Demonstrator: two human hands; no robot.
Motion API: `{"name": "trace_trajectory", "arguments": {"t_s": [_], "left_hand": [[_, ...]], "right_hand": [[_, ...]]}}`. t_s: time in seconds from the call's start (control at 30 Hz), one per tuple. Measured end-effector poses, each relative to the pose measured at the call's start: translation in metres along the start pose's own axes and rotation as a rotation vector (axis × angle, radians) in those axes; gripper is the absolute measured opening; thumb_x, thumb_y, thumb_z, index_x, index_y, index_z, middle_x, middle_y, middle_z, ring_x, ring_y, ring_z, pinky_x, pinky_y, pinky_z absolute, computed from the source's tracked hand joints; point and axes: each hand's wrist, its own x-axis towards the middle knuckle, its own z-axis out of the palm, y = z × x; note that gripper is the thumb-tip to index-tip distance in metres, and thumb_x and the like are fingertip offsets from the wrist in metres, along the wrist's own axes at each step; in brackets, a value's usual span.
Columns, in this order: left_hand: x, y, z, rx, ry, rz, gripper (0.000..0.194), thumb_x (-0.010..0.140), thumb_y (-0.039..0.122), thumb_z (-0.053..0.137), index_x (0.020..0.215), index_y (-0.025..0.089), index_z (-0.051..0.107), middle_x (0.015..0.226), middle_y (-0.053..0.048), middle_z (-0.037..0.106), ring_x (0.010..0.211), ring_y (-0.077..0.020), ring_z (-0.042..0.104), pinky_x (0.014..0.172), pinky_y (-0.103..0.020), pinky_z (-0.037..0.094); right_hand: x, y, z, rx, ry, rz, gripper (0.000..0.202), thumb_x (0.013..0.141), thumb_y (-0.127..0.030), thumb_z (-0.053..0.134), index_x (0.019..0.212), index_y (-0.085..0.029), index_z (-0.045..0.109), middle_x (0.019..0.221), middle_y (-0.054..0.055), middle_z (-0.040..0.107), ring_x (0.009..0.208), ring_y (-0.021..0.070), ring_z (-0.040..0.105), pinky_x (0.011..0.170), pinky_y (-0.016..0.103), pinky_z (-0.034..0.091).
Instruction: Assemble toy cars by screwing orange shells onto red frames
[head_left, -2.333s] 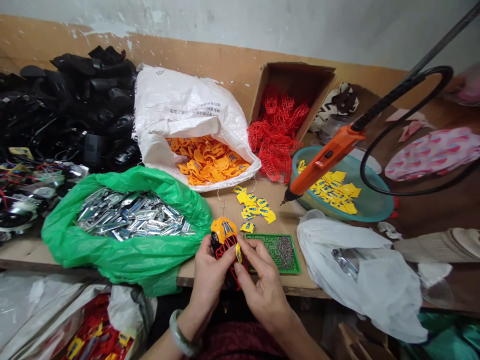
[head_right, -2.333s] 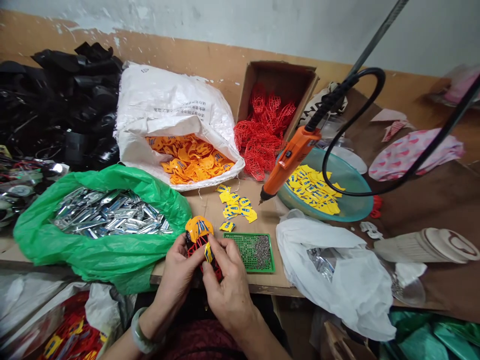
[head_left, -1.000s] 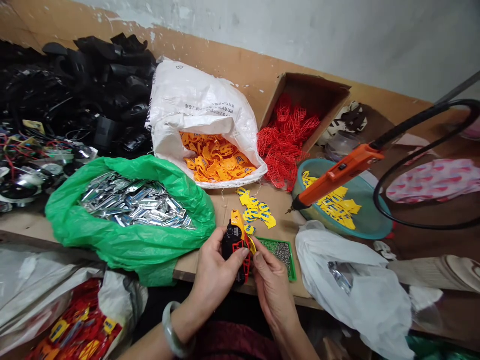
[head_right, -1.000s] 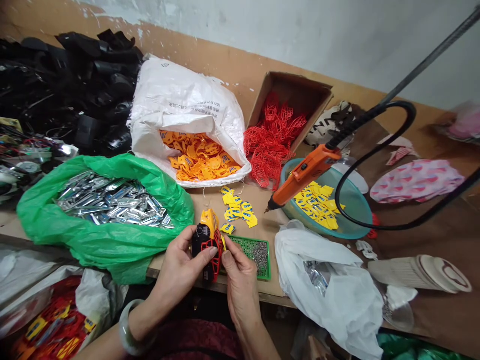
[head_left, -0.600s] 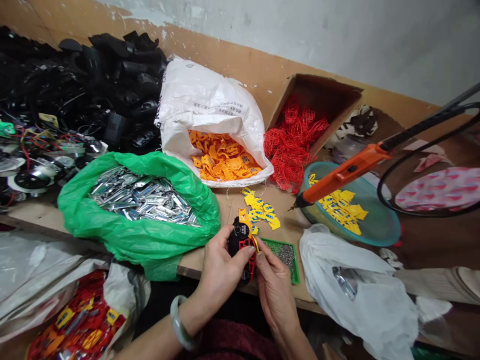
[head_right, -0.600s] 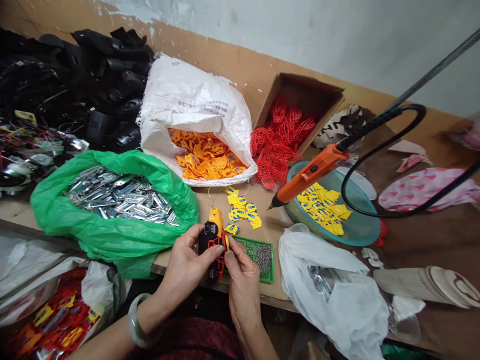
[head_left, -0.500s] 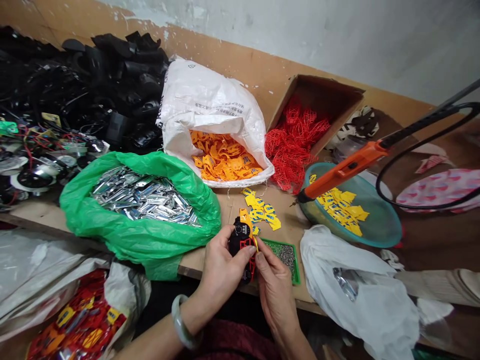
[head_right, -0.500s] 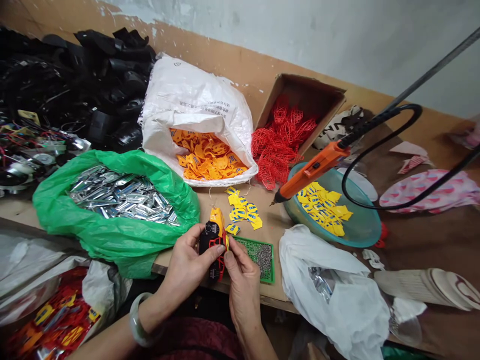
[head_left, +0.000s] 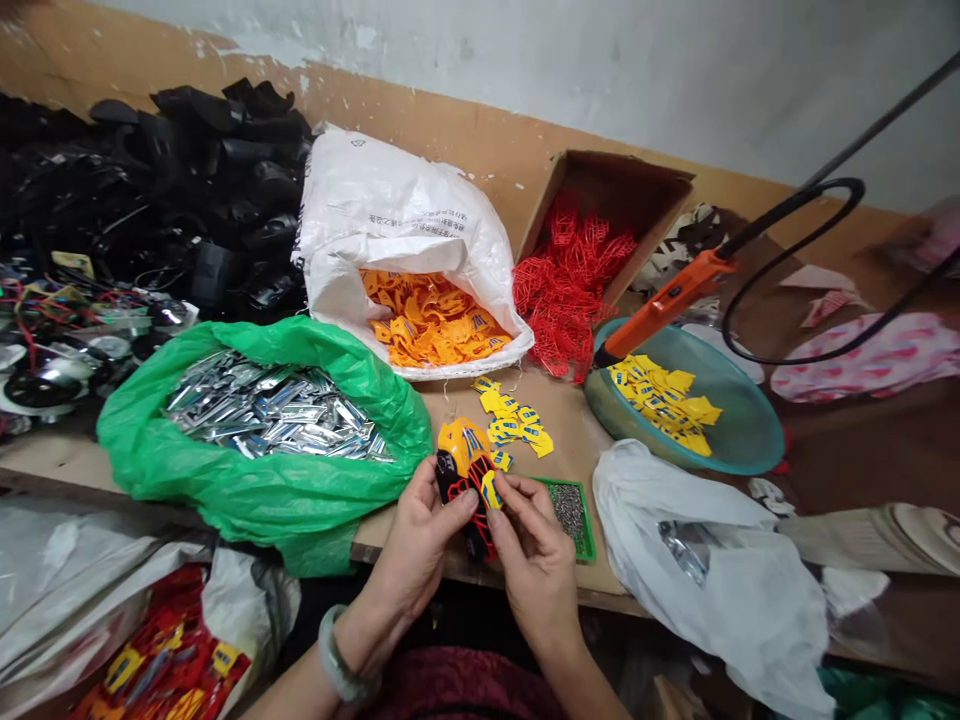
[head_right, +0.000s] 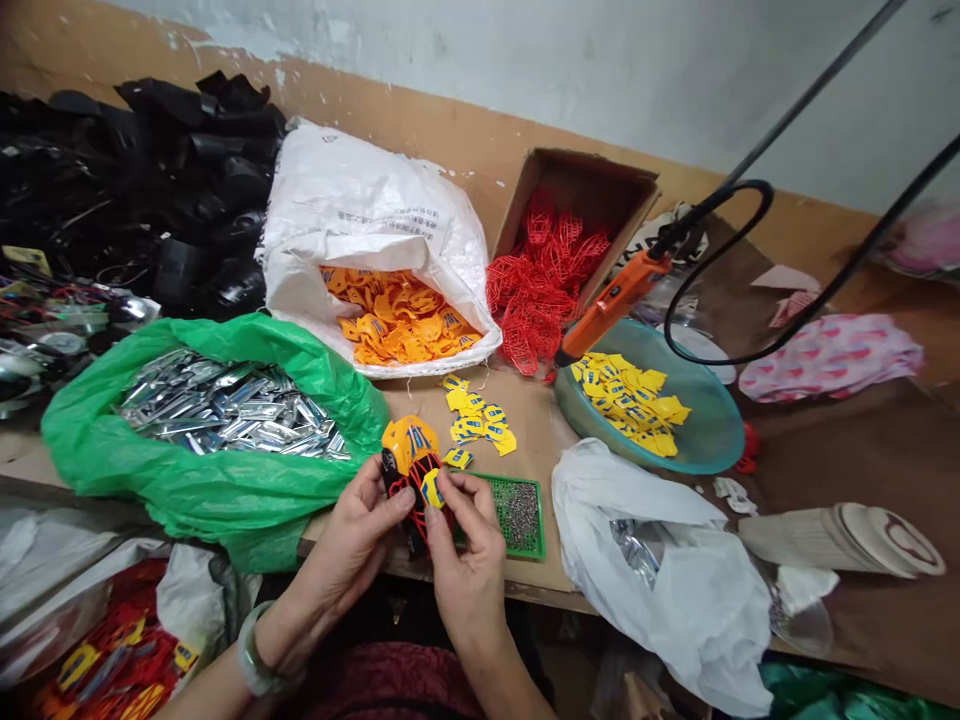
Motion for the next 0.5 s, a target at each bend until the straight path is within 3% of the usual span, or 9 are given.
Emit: {"name": "trace_trajectory", "arguments": {"t_s": [0.3, 0.5], "left_hand": [[-0.002, -0.003, 0.008, 0.066, 0.156, -0.032, 0.052, 0.061, 0.014, 0.09, 0.104, 0.019, 0.061, 0.091, 0.001, 0.074, 0.08, -0.014, 0.068, 0.075, -0.025, 0.055], [-0.002, -0.004, -0.002, 0.097, 0.118, -0.057, 0.055, 0.057, 0.013, 0.089, 0.105, 0.016, 0.063, 0.092, -0.002, 0.074, 0.079, -0.0152, 0.066, 0.072, -0.026, 0.055]], "right_hand": [[-0.012, -0.007, 0.011, -0.075, 0.004, -0.053, 0.038, 0.086, -0.014, 0.068, 0.12, -0.03, 0.075, 0.105, 0.007, 0.064, 0.1, 0.0205, 0.067, 0.088, 0.032, 0.059], [-0.005, -0.008, 0.001, 0.12, -0.081, 0.166, 0.034, 0.088, -0.027, 0.066, 0.122, -0.026, 0.071, 0.119, 0.01, 0.064, 0.111, 0.0252, 0.066, 0.091, 0.036, 0.059]]}}
